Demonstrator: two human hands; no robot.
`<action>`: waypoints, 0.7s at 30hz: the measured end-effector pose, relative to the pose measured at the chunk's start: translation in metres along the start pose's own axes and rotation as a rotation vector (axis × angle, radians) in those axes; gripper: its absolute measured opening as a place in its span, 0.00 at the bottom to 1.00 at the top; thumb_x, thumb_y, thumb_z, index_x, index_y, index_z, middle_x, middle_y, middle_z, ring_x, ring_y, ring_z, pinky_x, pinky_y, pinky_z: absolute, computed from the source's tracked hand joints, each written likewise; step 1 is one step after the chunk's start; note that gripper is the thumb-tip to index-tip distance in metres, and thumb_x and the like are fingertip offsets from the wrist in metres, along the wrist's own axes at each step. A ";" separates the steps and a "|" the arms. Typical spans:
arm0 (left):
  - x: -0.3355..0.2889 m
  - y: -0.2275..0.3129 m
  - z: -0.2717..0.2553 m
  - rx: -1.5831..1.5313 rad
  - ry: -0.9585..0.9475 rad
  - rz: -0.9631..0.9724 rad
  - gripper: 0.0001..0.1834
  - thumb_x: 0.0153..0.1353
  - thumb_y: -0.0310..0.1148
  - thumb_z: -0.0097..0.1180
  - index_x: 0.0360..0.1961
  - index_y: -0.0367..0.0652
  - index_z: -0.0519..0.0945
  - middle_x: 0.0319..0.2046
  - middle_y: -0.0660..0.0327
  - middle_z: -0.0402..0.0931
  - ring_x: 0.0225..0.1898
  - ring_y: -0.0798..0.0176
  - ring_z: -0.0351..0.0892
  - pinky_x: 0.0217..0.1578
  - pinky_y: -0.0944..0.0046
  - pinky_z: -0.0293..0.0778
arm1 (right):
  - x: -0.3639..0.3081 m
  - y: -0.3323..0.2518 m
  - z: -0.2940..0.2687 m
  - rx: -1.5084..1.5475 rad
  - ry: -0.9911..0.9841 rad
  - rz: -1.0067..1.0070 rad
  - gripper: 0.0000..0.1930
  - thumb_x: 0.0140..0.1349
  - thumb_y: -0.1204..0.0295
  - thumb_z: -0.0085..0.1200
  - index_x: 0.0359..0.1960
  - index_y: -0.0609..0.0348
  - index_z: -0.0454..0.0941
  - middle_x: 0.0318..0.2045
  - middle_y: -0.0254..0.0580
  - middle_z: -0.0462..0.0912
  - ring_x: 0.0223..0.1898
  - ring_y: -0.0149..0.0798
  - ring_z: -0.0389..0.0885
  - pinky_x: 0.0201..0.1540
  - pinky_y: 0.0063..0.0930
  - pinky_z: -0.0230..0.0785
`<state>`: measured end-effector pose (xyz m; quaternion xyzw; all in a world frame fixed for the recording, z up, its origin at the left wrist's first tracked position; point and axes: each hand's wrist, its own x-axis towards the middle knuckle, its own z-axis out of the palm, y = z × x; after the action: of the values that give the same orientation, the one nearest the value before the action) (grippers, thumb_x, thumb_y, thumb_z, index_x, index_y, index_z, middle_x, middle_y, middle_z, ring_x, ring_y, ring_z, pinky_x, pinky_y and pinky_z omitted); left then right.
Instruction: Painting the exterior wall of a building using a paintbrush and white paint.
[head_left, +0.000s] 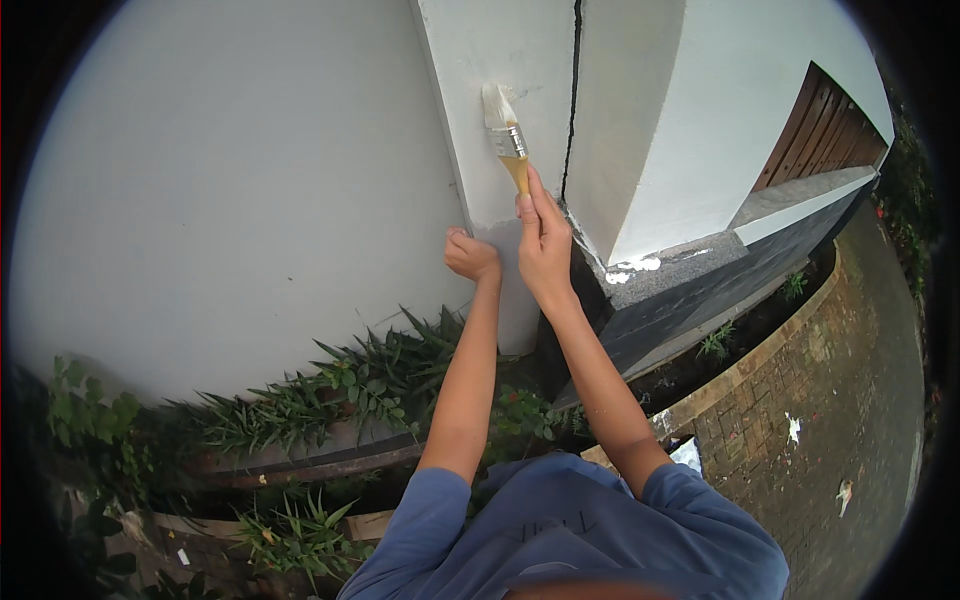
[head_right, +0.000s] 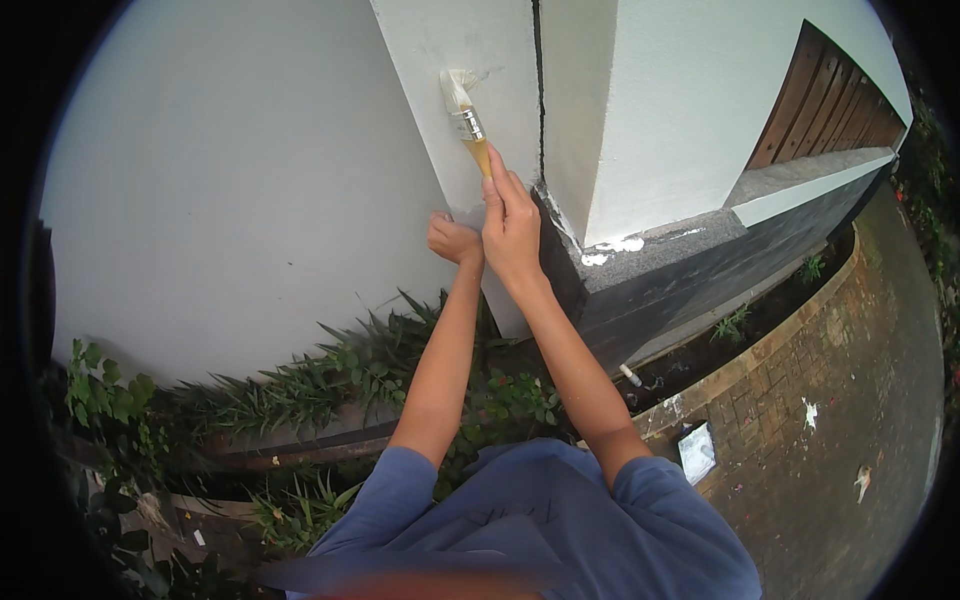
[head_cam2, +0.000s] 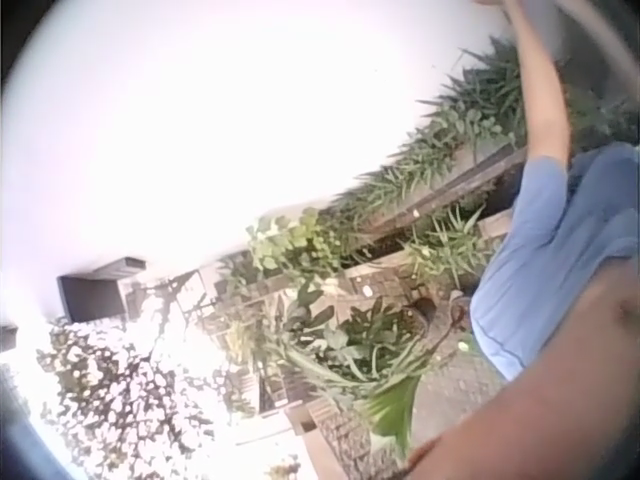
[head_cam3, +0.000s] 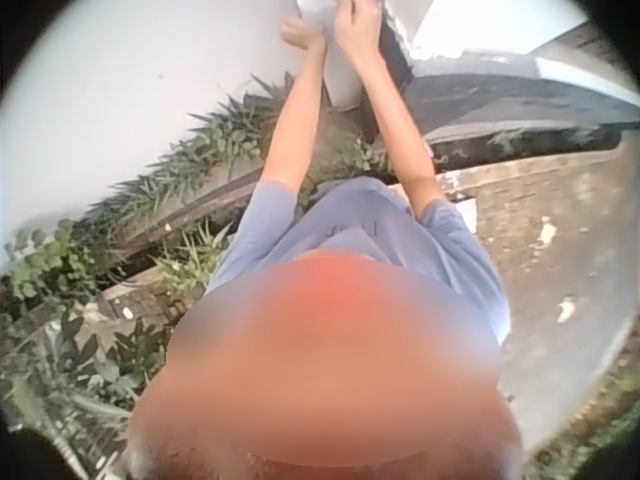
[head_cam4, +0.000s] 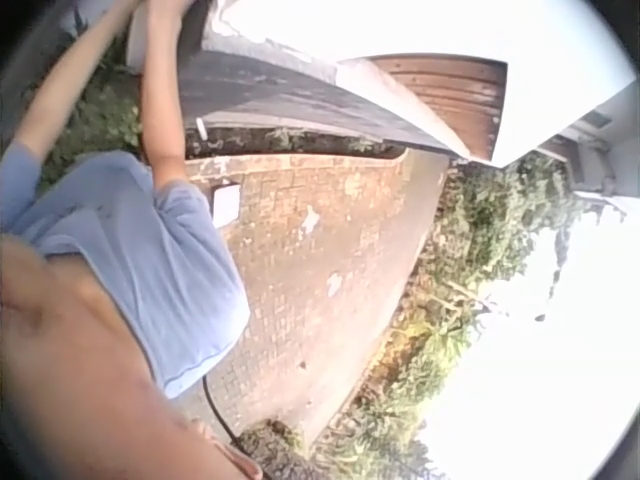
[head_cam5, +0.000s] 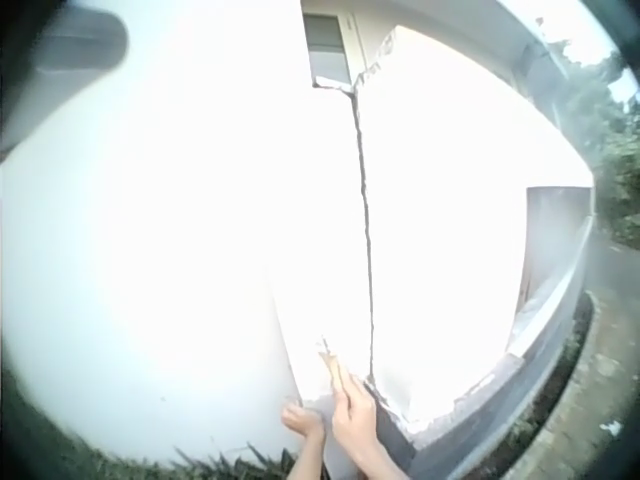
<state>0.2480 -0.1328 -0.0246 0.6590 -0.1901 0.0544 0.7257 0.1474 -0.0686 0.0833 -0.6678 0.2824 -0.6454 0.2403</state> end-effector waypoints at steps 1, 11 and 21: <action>0.000 0.000 0.000 0.002 0.000 0.001 0.16 0.53 0.34 0.35 0.18 0.34 0.70 0.17 0.46 0.69 0.21 0.39 0.66 0.26 0.47 0.59 | 0.000 0.001 -0.001 0.001 0.000 0.002 0.20 0.68 0.72 0.40 0.61 0.59 0.63 0.27 0.34 0.70 0.29 0.26 0.65 0.33 0.18 0.60; 0.003 -0.002 0.000 0.008 0.029 0.029 0.16 0.53 0.33 0.35 0.17 0.34 0.70 0.16 0.45 0.68 0.20 0.41 0.65 0.25 0.48 0.59 | -0.017 -0.010 -0.015 0.141 -0.089 0.003 0.19 0.65 0.75 0.42 0.58 0.58 0.67 0.26 0.36 0.70 0.27 0.28 0.66 0.30 0.19 0.61; 0.000 0.001 0.001 0.011 0.042 0.012 0.16 0.53 0.33 0.35 0.18 0.33 0.71 0.17 0.45 0.69 0.20 0.41 0.66 0.25 0.48 0.60 | 0.012 -0.028 -0.018 -0.079 -0.080 0.018 0.19 0.66 0.75 0.42 0.59 0.56 0.66 0.25 0.34 0.67 0.25 0.26 0.63 0.27 0.20 0.58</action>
<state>0.2478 -0.1333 -0.0234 0.6606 -0.1786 0.0734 0.7255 0.1310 -0.0561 0.1118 -0.6995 0.3035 -0.6044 0.2306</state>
